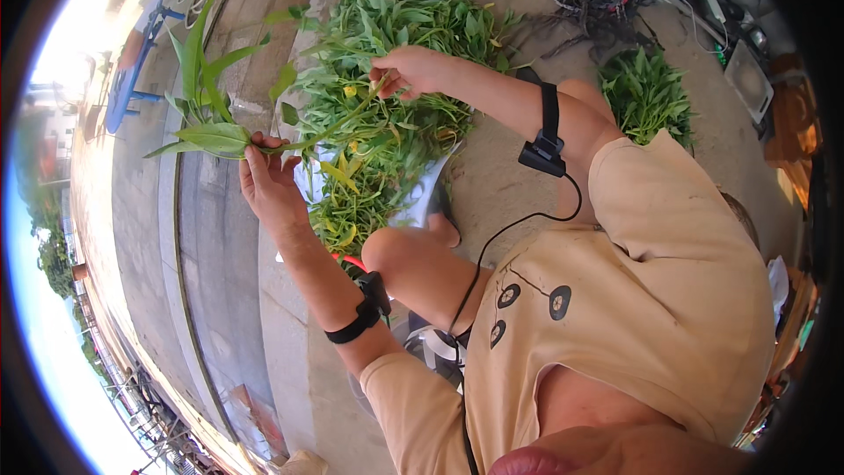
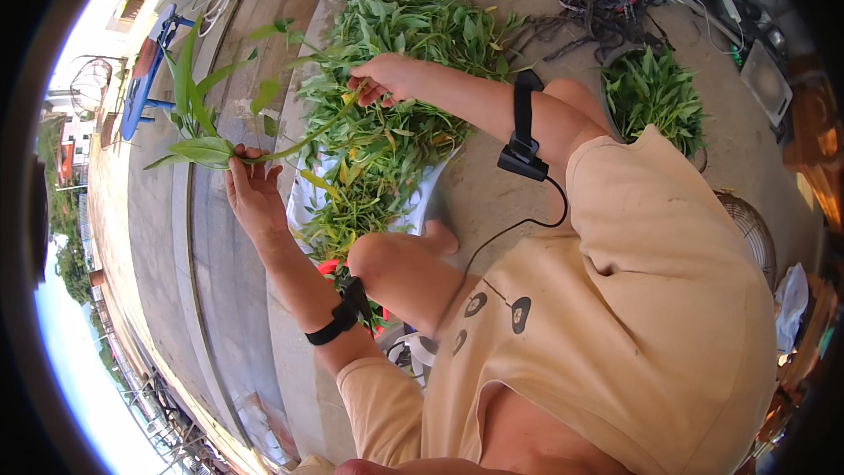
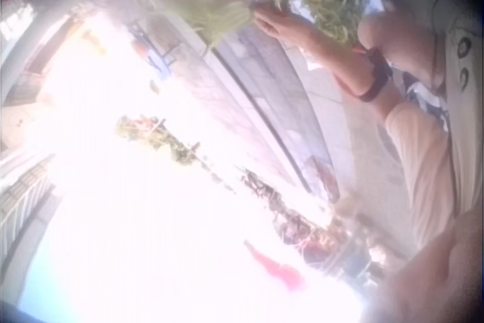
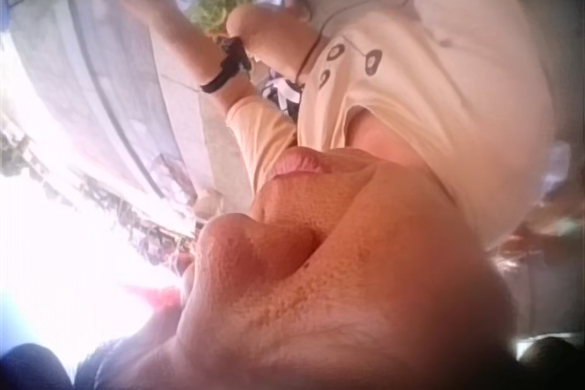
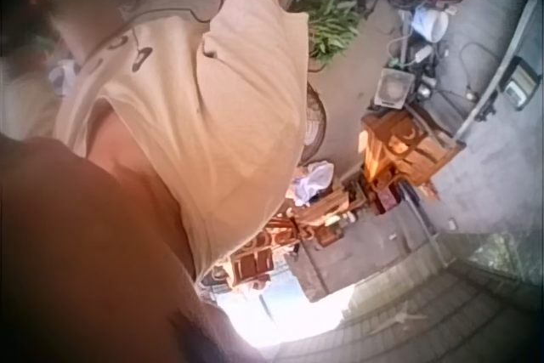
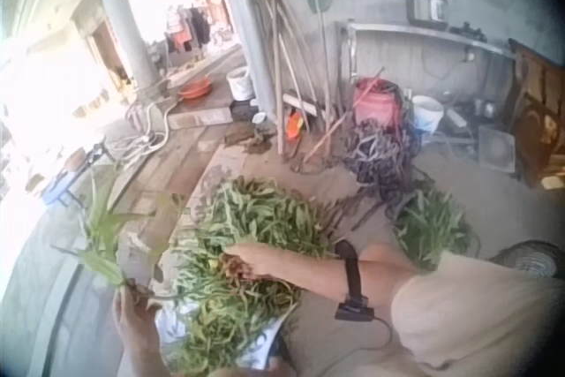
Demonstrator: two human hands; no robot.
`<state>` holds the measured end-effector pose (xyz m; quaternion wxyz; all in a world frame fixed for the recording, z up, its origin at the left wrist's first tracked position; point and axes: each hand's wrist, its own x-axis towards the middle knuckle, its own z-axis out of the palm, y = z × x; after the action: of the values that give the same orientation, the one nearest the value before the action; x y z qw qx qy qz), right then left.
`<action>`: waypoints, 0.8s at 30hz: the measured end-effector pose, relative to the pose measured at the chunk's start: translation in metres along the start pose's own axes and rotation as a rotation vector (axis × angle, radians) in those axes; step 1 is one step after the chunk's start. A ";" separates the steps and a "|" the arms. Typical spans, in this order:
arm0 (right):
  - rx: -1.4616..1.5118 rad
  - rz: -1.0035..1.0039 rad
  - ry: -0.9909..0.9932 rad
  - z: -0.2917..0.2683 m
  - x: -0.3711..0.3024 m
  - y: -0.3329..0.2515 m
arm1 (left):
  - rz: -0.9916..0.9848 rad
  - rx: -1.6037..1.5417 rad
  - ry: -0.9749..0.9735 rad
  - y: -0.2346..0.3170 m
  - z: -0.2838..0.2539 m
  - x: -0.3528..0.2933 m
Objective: The person sits on the floor and sorts through a large pile of leafy green vegetables. They pick up stems, remove leaves, and place the sorted greens into a red bowl and a metal bowl nearby.
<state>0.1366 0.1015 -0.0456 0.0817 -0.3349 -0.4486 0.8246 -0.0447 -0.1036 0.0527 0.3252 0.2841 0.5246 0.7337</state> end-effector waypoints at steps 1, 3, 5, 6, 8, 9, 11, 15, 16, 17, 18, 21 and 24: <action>0.157 0.012 0.084 -0.008 0.006 0.003 | 0.049 -0.018 0.028 -0.001 -0.002 -0.001; 0.315 0.024 0.215 -0.023 0.017 0.009 | 0.023 -0.085 0.172 -0.008 -0.007 -0.003; 0.517 0.020 0.342 -0.042 0.018 0.014 | 0.062 -0.134 0.274 -0.010 -0.018 -0.004; 0.482 -0.073 0.468 -0.053 0.013 0.014 | 0.096 -0.144 0.311 0.000 -0.030 -0.001; 0.222 -0.341 0.596 -0.065 0.001 0.012 | 0.138 -0.127 0.369 0.007 -0.047 -0.001; 0.019 -0.454 0.695 -0.066 -0.006 0.009 | 0.095 -0.127 0.336 0.008 -0.053 -0.002; -0.307 -0.864 0.544 -0.050 -0.011 0.000 | 0.053 -0.104 0.290 0.006 -0.058 -0.003; -0.975 -1.287 0.347 0.014 -0.014 -0.009 | -0.009 -0.045 0.236 -0.010 -0.041 -0.002; -1.059 -1.303 0.366 0.037 -0.013 -0.002 | -0.016 -0.042 0.218 -0.013 -0.034 -0.001; -1.156 -1.411 0.373 0.058 -0.014 0.006 | -0.017 -0.037 0.231 -0.013 -0.028 0.000; -1.197 -1.354 0.324 0.070 -0.016 0.010 | -0.010 -0.039 0.211 -0.013 -0.023 0.000; -1.250 -1.227 0.149 0.098 -0.017 0.023 | 0.026 -0.015 0.180 -0.006 -0.016 0.001; -1.043 -1.206 0.043 0.107 -0.013 0.033 | 0.035 0.004 0.178 -0.003 -0.018 0.000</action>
<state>0.0847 0.0036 -0.0255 0.3551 -0.0454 -0.8789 0.3154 -0.0572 -0.1132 0.0444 0.2637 0.2274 0.5481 0.7605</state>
